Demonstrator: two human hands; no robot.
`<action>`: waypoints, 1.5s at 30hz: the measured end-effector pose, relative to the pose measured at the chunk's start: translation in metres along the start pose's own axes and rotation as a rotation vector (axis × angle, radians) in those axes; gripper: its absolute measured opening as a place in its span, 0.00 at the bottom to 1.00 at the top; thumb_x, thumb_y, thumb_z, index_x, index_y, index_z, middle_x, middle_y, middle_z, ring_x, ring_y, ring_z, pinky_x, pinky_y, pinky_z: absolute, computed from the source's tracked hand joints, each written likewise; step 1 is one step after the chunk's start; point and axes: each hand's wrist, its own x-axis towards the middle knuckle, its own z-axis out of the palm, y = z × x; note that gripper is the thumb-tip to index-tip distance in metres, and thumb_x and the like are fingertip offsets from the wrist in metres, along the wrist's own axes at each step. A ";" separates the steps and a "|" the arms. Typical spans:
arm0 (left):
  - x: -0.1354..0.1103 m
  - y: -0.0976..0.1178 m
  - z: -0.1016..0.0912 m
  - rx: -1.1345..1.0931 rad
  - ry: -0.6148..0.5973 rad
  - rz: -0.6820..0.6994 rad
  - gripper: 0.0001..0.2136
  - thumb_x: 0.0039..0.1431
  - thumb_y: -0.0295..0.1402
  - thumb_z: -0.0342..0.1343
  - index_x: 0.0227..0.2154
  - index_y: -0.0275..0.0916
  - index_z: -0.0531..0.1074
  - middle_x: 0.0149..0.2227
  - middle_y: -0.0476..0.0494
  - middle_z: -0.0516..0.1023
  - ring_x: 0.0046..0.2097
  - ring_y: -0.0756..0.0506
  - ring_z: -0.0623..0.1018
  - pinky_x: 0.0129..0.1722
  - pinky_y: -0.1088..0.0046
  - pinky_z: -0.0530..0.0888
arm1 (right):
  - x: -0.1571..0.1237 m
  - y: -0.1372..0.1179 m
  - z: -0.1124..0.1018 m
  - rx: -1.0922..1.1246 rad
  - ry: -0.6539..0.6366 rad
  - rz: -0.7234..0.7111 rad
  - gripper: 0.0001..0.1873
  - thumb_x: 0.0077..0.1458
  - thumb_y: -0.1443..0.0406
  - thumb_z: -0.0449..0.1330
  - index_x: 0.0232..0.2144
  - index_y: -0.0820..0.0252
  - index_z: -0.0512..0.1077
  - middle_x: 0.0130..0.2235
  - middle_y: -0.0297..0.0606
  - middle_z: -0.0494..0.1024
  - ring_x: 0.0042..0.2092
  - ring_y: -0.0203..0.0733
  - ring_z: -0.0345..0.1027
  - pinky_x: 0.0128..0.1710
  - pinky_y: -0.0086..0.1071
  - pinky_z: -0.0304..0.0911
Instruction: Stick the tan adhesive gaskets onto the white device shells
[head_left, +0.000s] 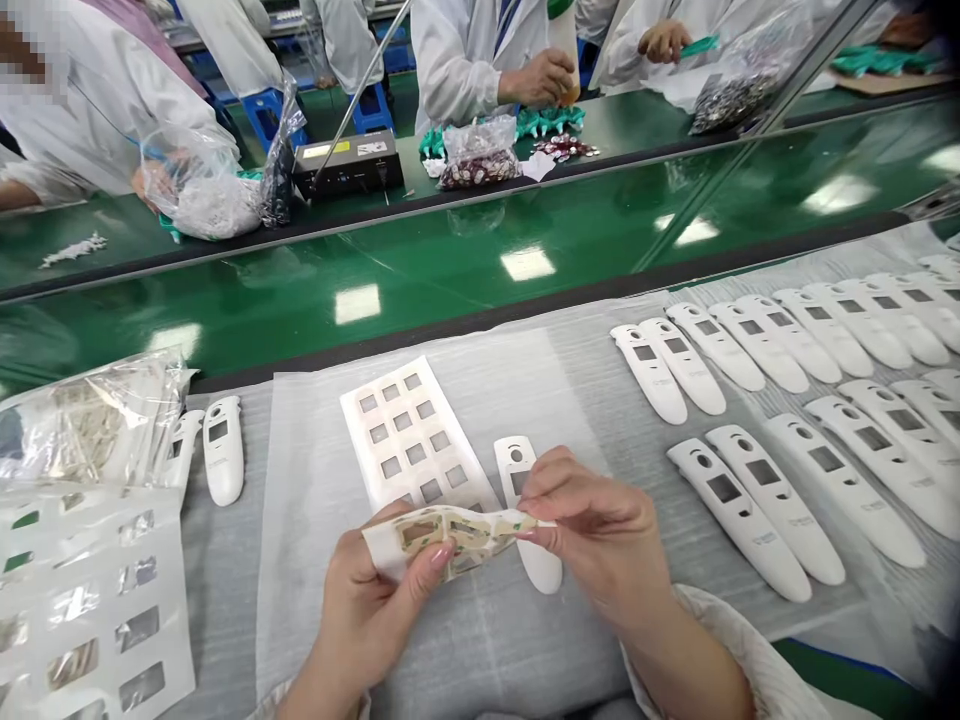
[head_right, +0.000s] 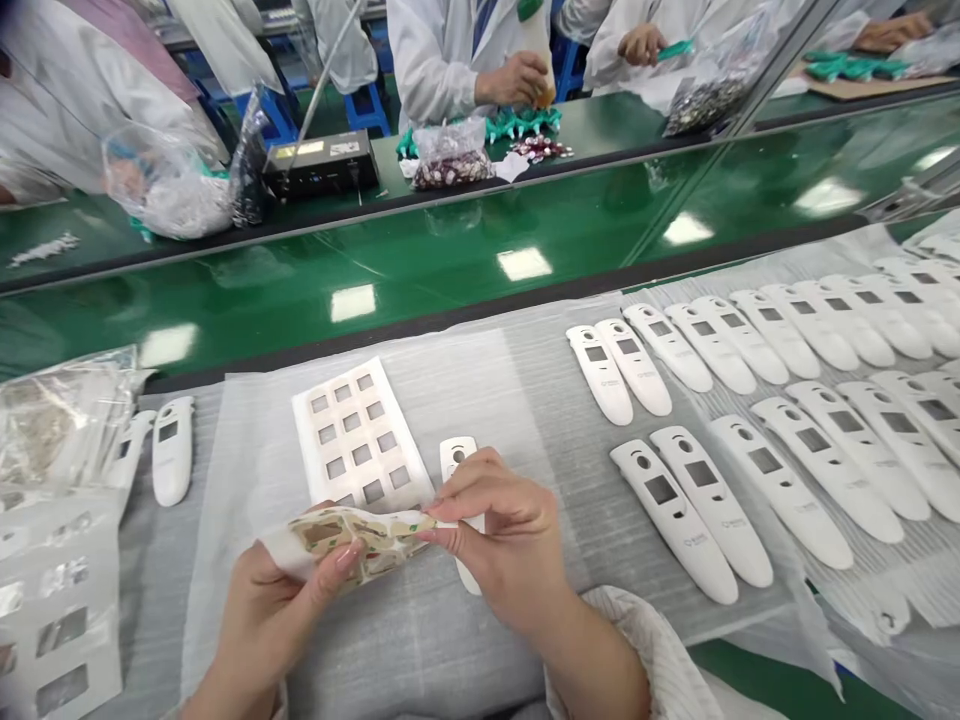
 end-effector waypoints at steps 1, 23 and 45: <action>0.000 0.000 0.000 0.007 0.007 0.007 0.07 0.59 0.29 0.58 0.25 0.43 0.76 0.26 0.51 0.74 0.29 0.51 0.74 0.29 0.80 0.71 | 0.000 0.000 0.000 0.002 -0.001 0.000 0.08 0.47 0.70 0.70 0.29 0.50 0.80 0.25 0.34 0.78 0.30 0.37 0.67 0.31 0.33 0.64; 0.013 0.044 0.004 0.735 0.304 0.579 0.24 0.50 0.22 0.64 0.52 0.34 0.69 0.51 0.34 0.73 0.57 0.36 0.68 0.58 0.53 0.64 | -0.003 -0.005 -0.001 -0.003 -0.056 -0.029 0.11 0.46 0.75 0.68 0.29 0.54 0.80 0.26 0.33 0.76 0.28 0.34 0.67 0.27 0.29 0.63; 0.021 0.053 0.018 0.470 0.060 0.351 0.07 0.58 0.20 0.56 0.29 0.39 0.72 0.22 0.54 0.70 0.29 0.50 0.68 0.36 0.66 0.61 | -0.008 -0.019 -0.001 -0.697 -0.036 -0.590 0.19 0.47 0.79 0.65 0.40 0.59 0.78 0.35 0.40 0.79 0.36 0.41 0.71 0.31 0.36 0.71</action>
